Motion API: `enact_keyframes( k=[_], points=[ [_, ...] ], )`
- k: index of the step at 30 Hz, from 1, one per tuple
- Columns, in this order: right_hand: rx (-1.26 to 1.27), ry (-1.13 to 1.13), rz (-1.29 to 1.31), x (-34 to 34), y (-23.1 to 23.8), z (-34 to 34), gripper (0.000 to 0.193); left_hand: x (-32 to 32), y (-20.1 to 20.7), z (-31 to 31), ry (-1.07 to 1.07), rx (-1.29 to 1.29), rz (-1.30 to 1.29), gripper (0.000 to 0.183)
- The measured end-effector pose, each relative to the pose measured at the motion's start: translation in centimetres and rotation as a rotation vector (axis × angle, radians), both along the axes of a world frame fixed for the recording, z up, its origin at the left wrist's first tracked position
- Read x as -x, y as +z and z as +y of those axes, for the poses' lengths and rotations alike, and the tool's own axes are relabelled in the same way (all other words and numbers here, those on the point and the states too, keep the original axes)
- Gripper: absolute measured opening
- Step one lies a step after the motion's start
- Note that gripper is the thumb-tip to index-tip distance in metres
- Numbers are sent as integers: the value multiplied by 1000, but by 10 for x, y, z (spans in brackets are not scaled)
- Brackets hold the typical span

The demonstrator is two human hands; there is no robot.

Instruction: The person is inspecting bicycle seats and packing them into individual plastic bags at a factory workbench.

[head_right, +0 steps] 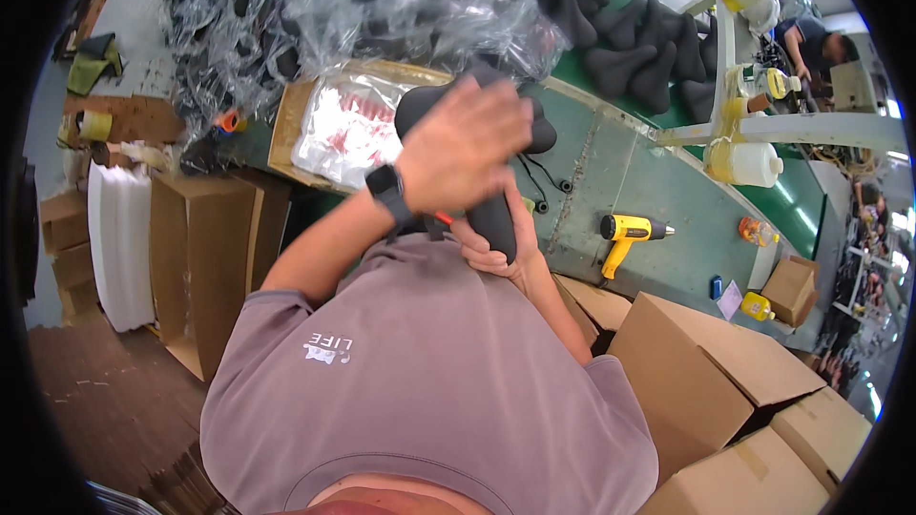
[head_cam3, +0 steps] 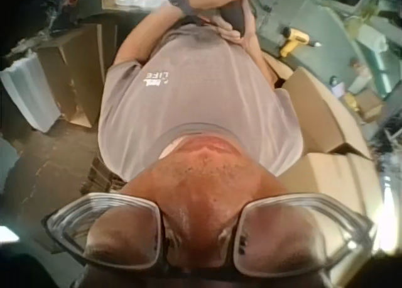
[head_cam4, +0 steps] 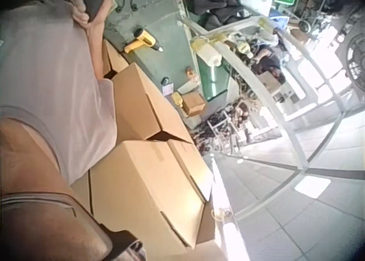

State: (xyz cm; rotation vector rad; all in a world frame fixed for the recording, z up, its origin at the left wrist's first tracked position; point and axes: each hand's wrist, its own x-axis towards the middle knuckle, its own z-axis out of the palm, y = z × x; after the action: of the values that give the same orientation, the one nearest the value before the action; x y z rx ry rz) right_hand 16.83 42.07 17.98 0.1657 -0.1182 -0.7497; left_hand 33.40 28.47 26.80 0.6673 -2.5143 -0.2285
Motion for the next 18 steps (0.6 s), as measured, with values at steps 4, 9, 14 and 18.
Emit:
enact_keyframes(
  k=[4,9,14,18],
  points=[
    [-99,-46,143,-29,14,18,97,-74,-73,-100,410,-176,232,35],
    [49,-207,124,-58,29,43,102,-130,-231,-100,661,-549,-12,43],
    [30,-317,77,-88,38,53,105,-121,-347,-12,461,-760,-179,38],
    [22,-369,109,-108,38,63,106,-138,-398,-8,486,-894,-182,38]
  ],
)
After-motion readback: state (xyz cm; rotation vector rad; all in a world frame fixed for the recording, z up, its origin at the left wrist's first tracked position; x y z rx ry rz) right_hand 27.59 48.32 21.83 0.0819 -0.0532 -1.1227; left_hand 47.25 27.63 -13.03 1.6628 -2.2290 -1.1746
